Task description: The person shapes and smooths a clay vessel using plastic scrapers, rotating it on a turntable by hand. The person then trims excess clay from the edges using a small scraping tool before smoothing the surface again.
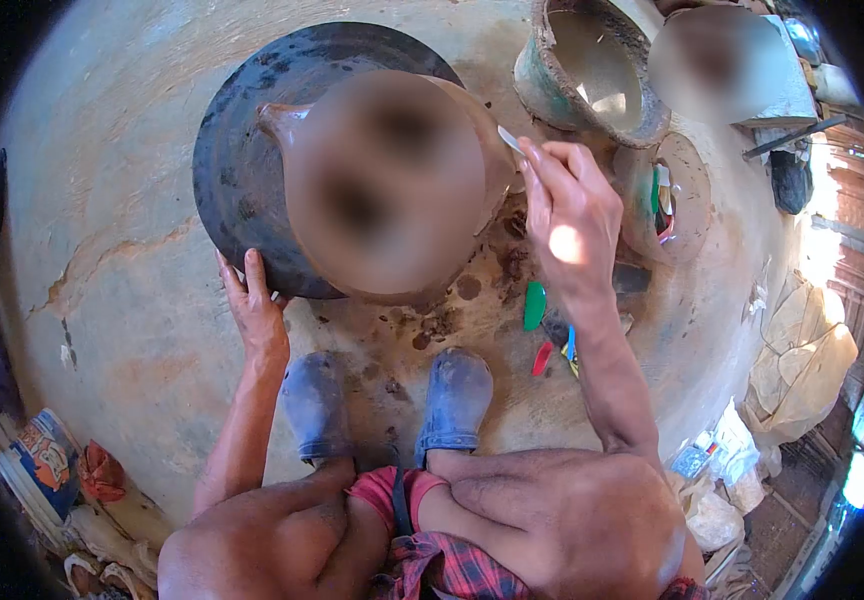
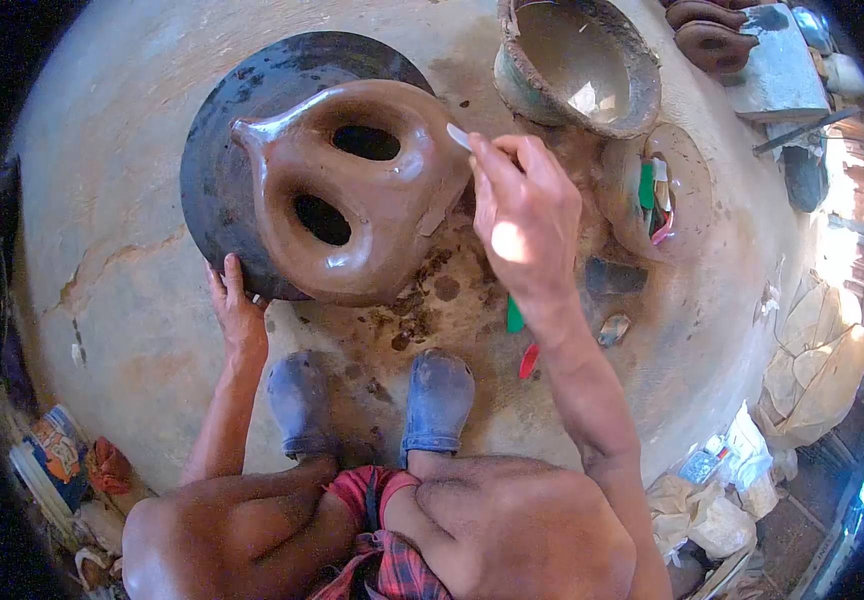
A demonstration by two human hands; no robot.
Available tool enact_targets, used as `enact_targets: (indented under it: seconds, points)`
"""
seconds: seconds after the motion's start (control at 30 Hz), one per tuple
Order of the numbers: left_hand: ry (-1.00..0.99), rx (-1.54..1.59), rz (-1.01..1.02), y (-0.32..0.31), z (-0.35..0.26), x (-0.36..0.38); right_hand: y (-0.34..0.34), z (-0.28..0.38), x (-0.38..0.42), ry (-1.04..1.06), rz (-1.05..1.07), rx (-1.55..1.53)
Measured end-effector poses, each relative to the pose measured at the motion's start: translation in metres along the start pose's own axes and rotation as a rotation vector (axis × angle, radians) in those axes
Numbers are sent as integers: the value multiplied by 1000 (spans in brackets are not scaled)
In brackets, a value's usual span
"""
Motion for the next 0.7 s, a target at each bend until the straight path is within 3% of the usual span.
enact_targets:
  seconds: [0.2,0.27,0.4,0.47,0.53,0.6,0.7]
  points:
    - [13,36,49,-5,4,8,-2,24,14,31,100,-43]
    - [44,90,-19,7,24,-3,-1,42,30,136,85,29]
    - [39,107,34,0,16,1,3,69,71,272,219,-74]
    - [35,98,-4,-3,12,7,6,74,77,258,265,-105]
    - [40,90,6,-2,10,7,20,63,63,243,86,-179]
    - [46,82,18,-3,11,8,18,33,37,121,-91,-63]
    - [29,121,31,-3,10,9,2,-1,0,78,-62,-32]
Point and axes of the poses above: each hand's wrist, its own x-axis away from the middle knuckle, its own y-axis out of the back of the hand, z = x × y, the point moved 4 cm from there along -x, towards the middle knuckle, and after that the axes turned 2 degrees about x, right-handed, at the moved point
